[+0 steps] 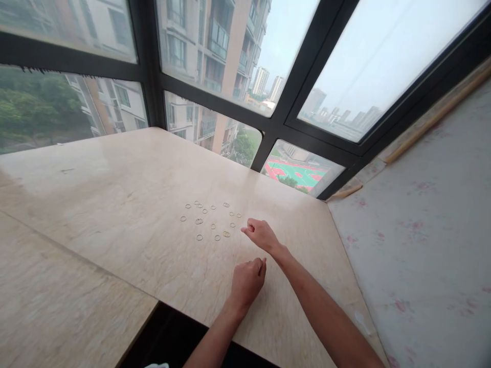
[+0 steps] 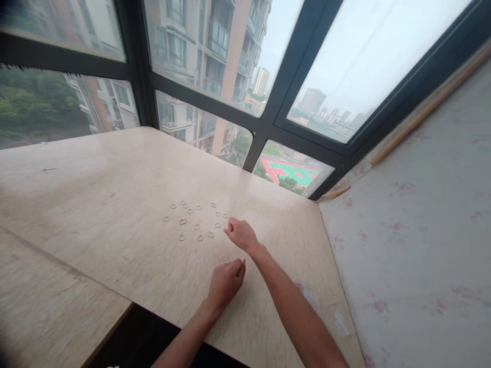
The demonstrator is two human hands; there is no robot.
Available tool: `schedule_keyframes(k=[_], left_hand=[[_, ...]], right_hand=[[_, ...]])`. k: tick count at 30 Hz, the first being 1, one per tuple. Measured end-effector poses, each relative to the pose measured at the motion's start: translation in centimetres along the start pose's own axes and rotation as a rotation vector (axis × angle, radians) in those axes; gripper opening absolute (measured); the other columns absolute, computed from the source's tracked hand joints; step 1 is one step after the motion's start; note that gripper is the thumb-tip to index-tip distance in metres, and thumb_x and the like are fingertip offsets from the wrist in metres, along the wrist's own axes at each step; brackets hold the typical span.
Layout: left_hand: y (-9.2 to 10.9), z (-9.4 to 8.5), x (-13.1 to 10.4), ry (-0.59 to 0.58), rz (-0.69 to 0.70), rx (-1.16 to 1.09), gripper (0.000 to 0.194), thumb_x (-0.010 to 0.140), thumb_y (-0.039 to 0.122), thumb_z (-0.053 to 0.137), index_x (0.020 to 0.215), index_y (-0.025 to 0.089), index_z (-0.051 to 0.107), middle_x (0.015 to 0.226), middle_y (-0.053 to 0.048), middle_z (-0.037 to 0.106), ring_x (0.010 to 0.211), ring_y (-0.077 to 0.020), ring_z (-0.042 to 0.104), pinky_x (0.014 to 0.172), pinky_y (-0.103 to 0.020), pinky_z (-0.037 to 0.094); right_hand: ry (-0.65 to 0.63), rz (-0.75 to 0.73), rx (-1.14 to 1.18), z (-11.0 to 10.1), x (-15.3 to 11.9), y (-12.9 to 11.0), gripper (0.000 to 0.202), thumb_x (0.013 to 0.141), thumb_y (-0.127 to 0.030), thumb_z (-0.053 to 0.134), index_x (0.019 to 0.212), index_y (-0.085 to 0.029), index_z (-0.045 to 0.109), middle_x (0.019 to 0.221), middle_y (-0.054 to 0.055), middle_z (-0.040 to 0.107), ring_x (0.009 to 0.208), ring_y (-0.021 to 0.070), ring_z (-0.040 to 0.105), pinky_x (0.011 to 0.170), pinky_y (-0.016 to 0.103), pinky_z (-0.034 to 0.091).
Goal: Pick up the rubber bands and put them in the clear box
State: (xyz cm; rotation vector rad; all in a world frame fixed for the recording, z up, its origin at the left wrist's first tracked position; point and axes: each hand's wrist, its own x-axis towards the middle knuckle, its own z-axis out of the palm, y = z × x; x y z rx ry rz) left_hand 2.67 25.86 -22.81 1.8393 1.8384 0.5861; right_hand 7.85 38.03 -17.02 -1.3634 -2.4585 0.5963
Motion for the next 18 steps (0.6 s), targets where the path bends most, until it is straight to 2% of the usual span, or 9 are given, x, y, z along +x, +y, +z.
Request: schedule_keyframes(k=[2,3,6,10,13,18], left_hand=[[0.2,-0.1,-0.1,-0.032,-0.003,-0.001,0.036,0.095,0.031,0.032,0.074,0.019,0.058,0.069,-0.009,0.064,0.062,-0.0191,0.060,0.051,-0.031,0.019],[0.3,-0.3,-0.1,-0.053,-0.002,0.000,0.032,0.093,0.027,0.034,0.074,0.019,0.058,0.070,-0.009,0.064,0.063,-0.0192,0.061,0.052,-0.031,0.019],[0.5,-0.8,-0.2,-0.107,-0.002,-0.003,0.024,0.088,0.021,0.039,0.076,0.018,0.059,0.072,-0.009,0.065,0.065,-0.0195,0.061,0.052,-0.031,0.018],[0.6,-1.2,-0.3,-0.124,-0.015,-0.029,0.022,0.087,0.021,0.039,0.077,0.019,0.059,0.073,-0.008,0.065,0.065,-0.0185,0.060,0.052,-0.032,0.016],[0.6,-1.2,-0.3,-0.120,-0.029,-0.049,0.021,0.086,0.022,0.042,0.076,0.018,0.060,0.071,-0.007,0.064,0.062,-0.0167,0.058,0.052,-0.032,0.014],[0.7,-1.1,-0.6,0.001,-0.047,-0.081,0.019,0.082,0.017,0.044,0.069,0.017,0.057,0.065,-0.004,0.062,0.057,-0.0128,0.053,0.053,-0.032,0.012]], right_hand=[[-0.082,-0.011,-0.078,0.5,1.1,0.1,0.011,0.080,-0.025,0.059,0.075,-0.017,0.053,0.057,-0.004,0.046,0.055,0.0092,0.037,0.055,0.021,0.026],[-0.124,-0.020,-0.114,0.8,1.6,0.0,0.008,0.079,-0.023,0.058,0.085,-0.018,0.057,0.059,-0.003,0.049,0.056,0.0103,0.041,0.057,0.021,0.028],[-0.233,-0.051,-0.220,1.4,2.8,-0.2,0.027,0.080,-0.023,0.054,0.106,-0.020,0.062,0.066,0.001,0.058,0.065,0.0144,0.051,0.064,0.023,0.033],[-0.321,-0.075,-0.356,1.9,3.5,-0.4,0.031,0.080,-0.021,0.051,0.108,-0.022,0.065,0.084,0.008,0.065,0.076,0.0197,0.058,0.066,0.027,0.035],[-0.356,-0.096,-0.429,2.0,3.4,-0.5,0.032,0.082,-0.023,0.049,0.110,-0.021,0.064,0.087,0.011,0.066,0.076,0.0216,0.060,0.065,0.028,0.035],[-0.398,-0.123,-0.471,1.7,3.2,0.0,0.026,0.083,-0.027,0.049,0.101,-0.020,0.066,0.088,0.012,0.067,0.077,0.0232,0.061,0.064,0.028,0.036]])
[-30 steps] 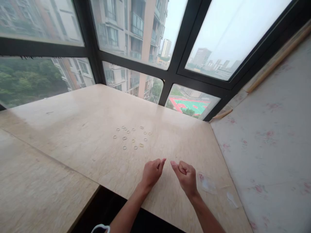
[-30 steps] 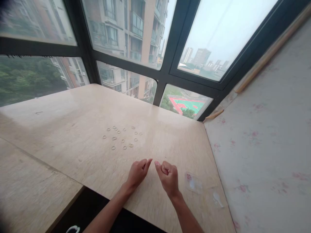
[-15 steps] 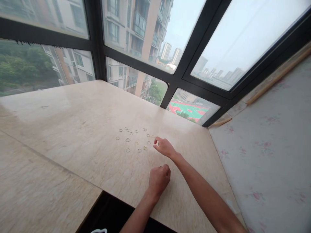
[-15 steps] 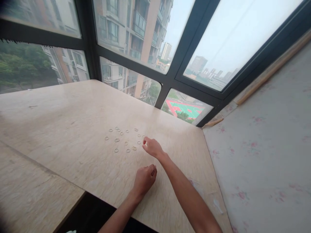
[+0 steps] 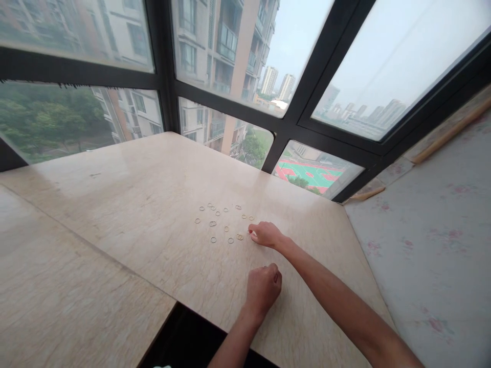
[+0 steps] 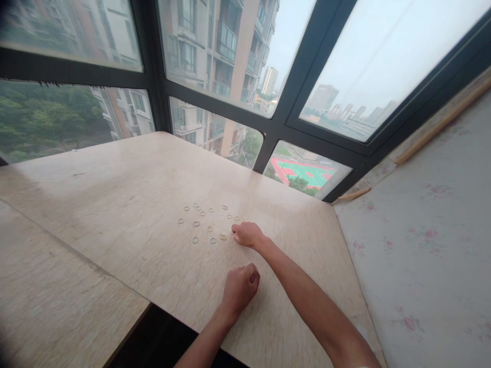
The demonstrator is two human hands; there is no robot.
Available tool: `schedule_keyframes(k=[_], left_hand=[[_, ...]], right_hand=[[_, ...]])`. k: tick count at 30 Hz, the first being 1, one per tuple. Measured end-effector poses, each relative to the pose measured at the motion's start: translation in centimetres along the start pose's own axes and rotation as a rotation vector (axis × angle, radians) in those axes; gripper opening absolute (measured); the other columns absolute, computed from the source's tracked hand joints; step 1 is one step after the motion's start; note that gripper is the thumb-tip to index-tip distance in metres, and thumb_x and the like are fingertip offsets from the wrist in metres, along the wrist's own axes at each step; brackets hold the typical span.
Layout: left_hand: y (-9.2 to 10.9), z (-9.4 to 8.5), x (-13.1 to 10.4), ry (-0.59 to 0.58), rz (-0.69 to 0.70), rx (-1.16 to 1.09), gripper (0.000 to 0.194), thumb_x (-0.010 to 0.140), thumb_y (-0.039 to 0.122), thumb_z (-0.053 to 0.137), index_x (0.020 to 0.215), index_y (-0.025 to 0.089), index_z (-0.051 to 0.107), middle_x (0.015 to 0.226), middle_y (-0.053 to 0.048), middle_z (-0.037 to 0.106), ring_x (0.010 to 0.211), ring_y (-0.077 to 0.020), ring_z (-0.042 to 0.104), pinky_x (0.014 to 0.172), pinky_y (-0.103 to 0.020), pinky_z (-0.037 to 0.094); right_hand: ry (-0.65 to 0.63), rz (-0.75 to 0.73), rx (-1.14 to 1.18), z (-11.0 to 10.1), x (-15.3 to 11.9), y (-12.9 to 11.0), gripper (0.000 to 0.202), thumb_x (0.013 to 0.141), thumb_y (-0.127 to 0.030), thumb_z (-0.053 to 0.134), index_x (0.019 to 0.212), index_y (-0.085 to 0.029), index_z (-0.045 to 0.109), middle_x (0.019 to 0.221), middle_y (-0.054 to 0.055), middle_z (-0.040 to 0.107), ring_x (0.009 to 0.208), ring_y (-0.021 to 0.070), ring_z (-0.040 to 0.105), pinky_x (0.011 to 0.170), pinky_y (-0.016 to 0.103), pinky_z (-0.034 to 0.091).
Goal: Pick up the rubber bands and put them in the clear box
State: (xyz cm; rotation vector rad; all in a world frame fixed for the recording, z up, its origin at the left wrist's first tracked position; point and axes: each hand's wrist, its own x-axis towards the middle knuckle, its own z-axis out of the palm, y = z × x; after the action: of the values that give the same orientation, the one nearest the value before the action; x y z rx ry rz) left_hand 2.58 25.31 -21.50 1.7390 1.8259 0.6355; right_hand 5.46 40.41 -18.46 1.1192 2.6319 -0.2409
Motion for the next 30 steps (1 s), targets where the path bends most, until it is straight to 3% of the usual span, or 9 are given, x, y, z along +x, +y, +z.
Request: schedule_keyframes(k=[5,9,13,16,22,27,30], left_hand=[[-0.1,0.4,0.1,0.079,-0.013,-0.015,0.018,0.080,0.017,0.044,0.063,0.016,0.051,0.057,-0.001,0.054,0.050,-0.0107,0.042,0.054,-0.031,0.011],[-0.6,0.8,0.5,0.199,-0.016,-0.103,0.023,0.081,0.019,0.043,0.058,0.015,0.040,0.051,0.001,0.043,0.048,-0.0094,0.033,0.054,-0.029,0.014],[-1.0,1.0,0.7,0.279,-0.005,-0.174,0.032,0.084,0.027,0.041,0.057,0.015,0.030,0.048,0.003,0.032,0.046,-0.0083,0.028,0.052,-0.027,0.017],[-1.1,0.8,0.6,0.331,0.023,-0.219,0.037,0.086,0.032,0.040,0.057,0.017,0.024,0.048,0.004,0.025,0.046,-0.0077,0.026,0.051,-0.025,0.019],[-0.8,-0.1,0.1,0.468,-0.016,-0.221,0.040,0.085,0.034,0.043,0.057,0.018,0.020,0.050,0.004,0.020,0.046,-0.0074,0.023,0.049,-0.024,0.020],[-0.5,-0.5,-0.2,0.503,-0.063,-0.162,0.040,0.084,0.034,0.047,0.057,0.018,0.021,0.051,0.005,0.021,0.047,-0.0077,0.023,0.049,-0.023,0.022],[-0.5,-0.7,-0.3,0.559,-0.103,-0.168,0.040,0.083,0.035,0.050,0.057,0.018,0.024,0.051,0.005,0.024,0.049,-0.0080,0.025,0.050,-0.023,0.025]], right_hand=[[0.000,-0.007,0.079,0.4,-0.9,1.2,0.019,0.078,-0.024,0.052,0.088,-0.017,0.067,0.082,0.011,0.066,0.072,0.0217,0.059,0.060,0.027,0.034],[0.050,0.009,0.258,0.5,-3.9,2.7,0.012,0.073,-0.021,0.057,0.082,-0.017,0.064,0.069,0.003,0.062,0.065,0.0140,0.053,0.058,0.023,0.031],[0.177,0.090,0.467,0.3,-8.8,4.6,0.011,0.076,-0.021,0.053,0.085,-0.017,0.057,0.051,-0.006,0.043,0.050,0.0079,0.039,0.052,0.020,0.028],[0.274,0.171,0.579,0.6,-13.1,5.9,0.009,0.080,-0.025,0.048,0.084,-0.017,0.051,0.049,-0.009,0.032,0.046,0.0071,0.030,0.049,0.019,0.025],[0.464,0.387,0.837,2.5,-22.1,8.8,0.018,0.083,-0.035,0.050,0.081,-0.017,0.051,0.046,-0.009,0.030,0.042,0.0069,0.029,0.046,0.019,0.023],[0.518,0.568,0.775,5.0,-29.1,10.9,0.023,0.083,-0.039,0.049,0.078,-0.017,0.053,0.046,-0.009,0.026,0.043,0.0077,0.027,0.046,0.020,0.020],[0.519,0.619,0.728,6.4,-31.5,11.5,0.024,0.084,-0.039,0.049,0.078,-0.017,0.055,0.047,-0.008,0.026,0.043,0.0082,0.028,0.046,0.021,0.021]])
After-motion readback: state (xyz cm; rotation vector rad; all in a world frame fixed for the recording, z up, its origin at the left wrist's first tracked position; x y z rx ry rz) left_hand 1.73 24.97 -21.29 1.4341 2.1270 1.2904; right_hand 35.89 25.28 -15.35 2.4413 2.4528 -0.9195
